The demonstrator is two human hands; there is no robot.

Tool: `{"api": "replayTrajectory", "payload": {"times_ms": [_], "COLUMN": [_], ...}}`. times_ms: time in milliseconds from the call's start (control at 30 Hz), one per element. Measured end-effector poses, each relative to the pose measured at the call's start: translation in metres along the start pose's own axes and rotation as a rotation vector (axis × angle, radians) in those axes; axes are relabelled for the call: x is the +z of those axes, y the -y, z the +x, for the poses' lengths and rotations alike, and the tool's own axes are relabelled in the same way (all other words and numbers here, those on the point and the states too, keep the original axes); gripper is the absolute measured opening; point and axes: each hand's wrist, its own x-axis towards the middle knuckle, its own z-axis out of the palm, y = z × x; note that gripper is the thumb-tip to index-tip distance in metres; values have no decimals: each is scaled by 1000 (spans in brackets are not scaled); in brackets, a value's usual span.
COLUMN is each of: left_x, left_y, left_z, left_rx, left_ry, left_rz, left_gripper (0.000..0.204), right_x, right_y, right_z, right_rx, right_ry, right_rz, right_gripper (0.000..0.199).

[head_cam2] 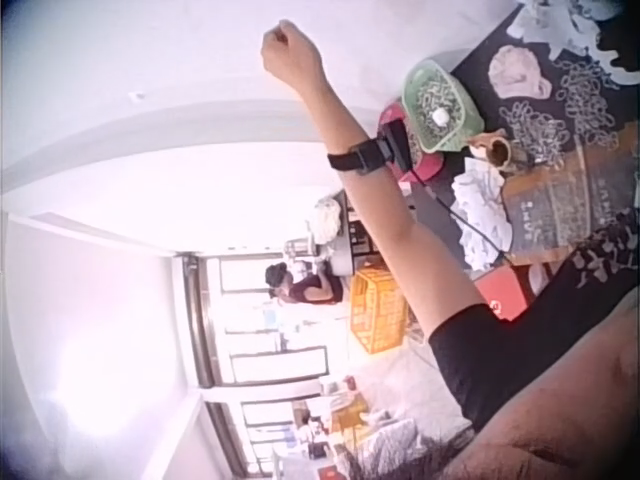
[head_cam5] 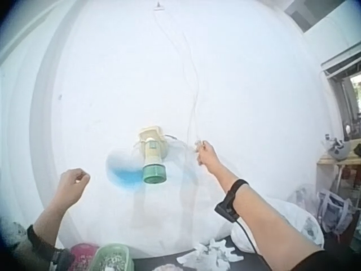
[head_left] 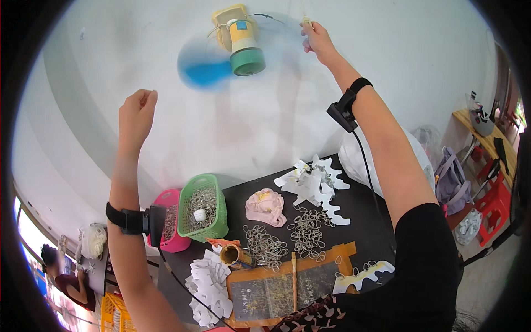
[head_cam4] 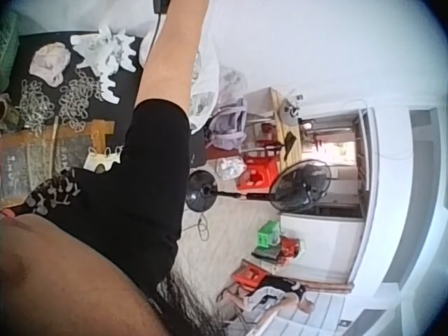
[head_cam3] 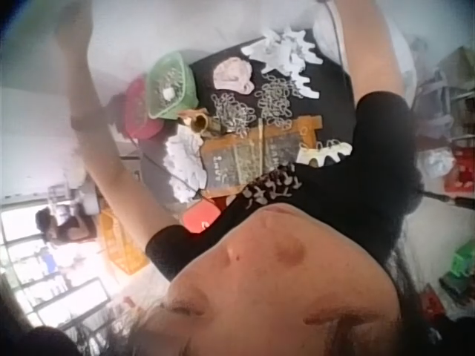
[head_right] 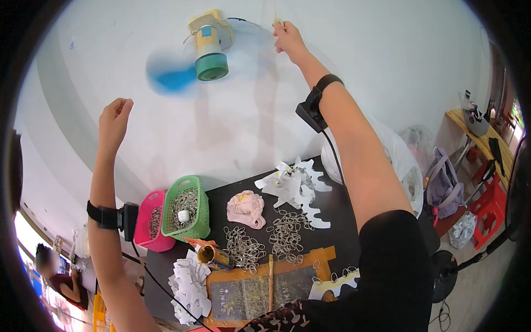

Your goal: Applying glue to the edges and surfaces of white shoe components using a brush on a workbench.

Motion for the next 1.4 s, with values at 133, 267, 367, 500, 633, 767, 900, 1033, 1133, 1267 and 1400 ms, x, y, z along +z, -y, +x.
{"api": "replayTrajectory", "payload": {"times_ms": [133, 267, 367, 500, 633, 767, 900, 1033, 1133, 1267, 1400], "left_x": [12, 17, 13, 14, 15, 19, 16, 22, 38, 65, 85], "left_y": [-3, -3, -3, 4, 14, 4, 1, -14, -30, -37, -25], "left_z": [10, 25, 35, 46, 48, 50, 60, 57, 49, 33, 44], "left_rx": [35, 34, 2, 2, 44, 64, 87, 45, 46, -14, -16], "left_ry": [5, 49, 72, 60, 52, 102, 104, 178, 310, 444, 535], "left_rz": [-21, 66, 83, 33, -38, -103, -126, -302, -545, -719, -884], "left_gripper": [32, 33, 35, 35, 36, 37, 39, 47, 52, 54, 45], "right_x": [-7, -11, -15, -21, -17, -43, -19, 36, 66, 84, 112], "right_y": [5, 8, 8, 7, 14, 48, 112, 145, 136, 126, 120], "right_z": [7, 12, 12, 15, 10, 18, -1, -26, -35, -50, -64], "right_rx": [-38, -54, -104, -135, 36, -282, -292, 33, 163, 149, 133], "right_ry": [43, 54, 76, 114, 164, -187, 14, 442, 632, 845, 656], "right_rz": [-117, -311, -358, -339, -325, -677, -300, -395, -481, -502, -565], "right_gripper": [33, 40, 41, 40, 46, 61, 37, 47, 58, 93, 88]}}
